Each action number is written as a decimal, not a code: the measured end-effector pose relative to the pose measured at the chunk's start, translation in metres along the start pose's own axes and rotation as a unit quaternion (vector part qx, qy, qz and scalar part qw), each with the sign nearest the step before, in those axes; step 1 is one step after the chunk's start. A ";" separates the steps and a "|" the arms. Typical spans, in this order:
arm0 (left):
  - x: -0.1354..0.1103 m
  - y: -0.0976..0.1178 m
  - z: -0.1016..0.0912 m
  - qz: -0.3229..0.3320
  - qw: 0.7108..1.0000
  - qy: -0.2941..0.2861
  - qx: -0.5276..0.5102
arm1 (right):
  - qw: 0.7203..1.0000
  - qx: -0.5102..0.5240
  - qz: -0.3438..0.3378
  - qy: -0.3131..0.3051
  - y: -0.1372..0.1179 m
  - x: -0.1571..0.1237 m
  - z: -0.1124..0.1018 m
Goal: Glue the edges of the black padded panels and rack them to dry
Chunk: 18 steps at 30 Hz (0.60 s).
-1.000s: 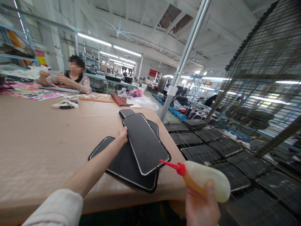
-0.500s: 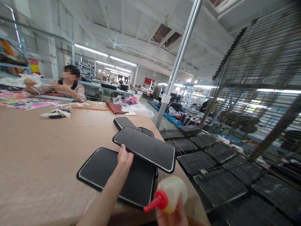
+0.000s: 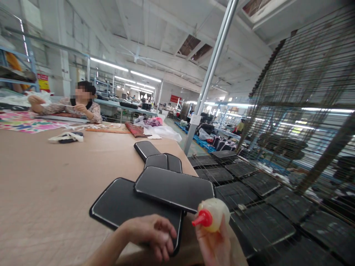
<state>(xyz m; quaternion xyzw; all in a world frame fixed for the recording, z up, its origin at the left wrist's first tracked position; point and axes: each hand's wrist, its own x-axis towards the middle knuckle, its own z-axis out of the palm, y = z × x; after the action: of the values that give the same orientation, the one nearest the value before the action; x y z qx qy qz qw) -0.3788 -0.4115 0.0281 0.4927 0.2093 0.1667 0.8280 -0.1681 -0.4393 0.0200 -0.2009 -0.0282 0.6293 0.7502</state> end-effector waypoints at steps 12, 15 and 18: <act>0.073 0.135 -0.027 0.140 0.749 0.291 0.578 | 0.981 -0.134 0.073 -0.118 -0.005 0.018 -0.050; 0.087 0.135 -0.033 0.009 0.741 0.197 0.642 | 0.972 -0.166 0.098 -0.134 -0.007 0.016 -0.051; 0.084 0.131 -0.041 0.018 0.779 0.141 0.610 | 0.965 -0.191 0.102 -0.149 -0.009 0.014 -0.045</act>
<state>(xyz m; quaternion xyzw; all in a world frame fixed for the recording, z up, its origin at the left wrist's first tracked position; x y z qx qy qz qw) -0.3370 -0.2800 0.1115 0.8694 0.3729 0.0869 0.3122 -0.1437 -0.4392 -0.0207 -0.2460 -0.2383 0.7084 0.6171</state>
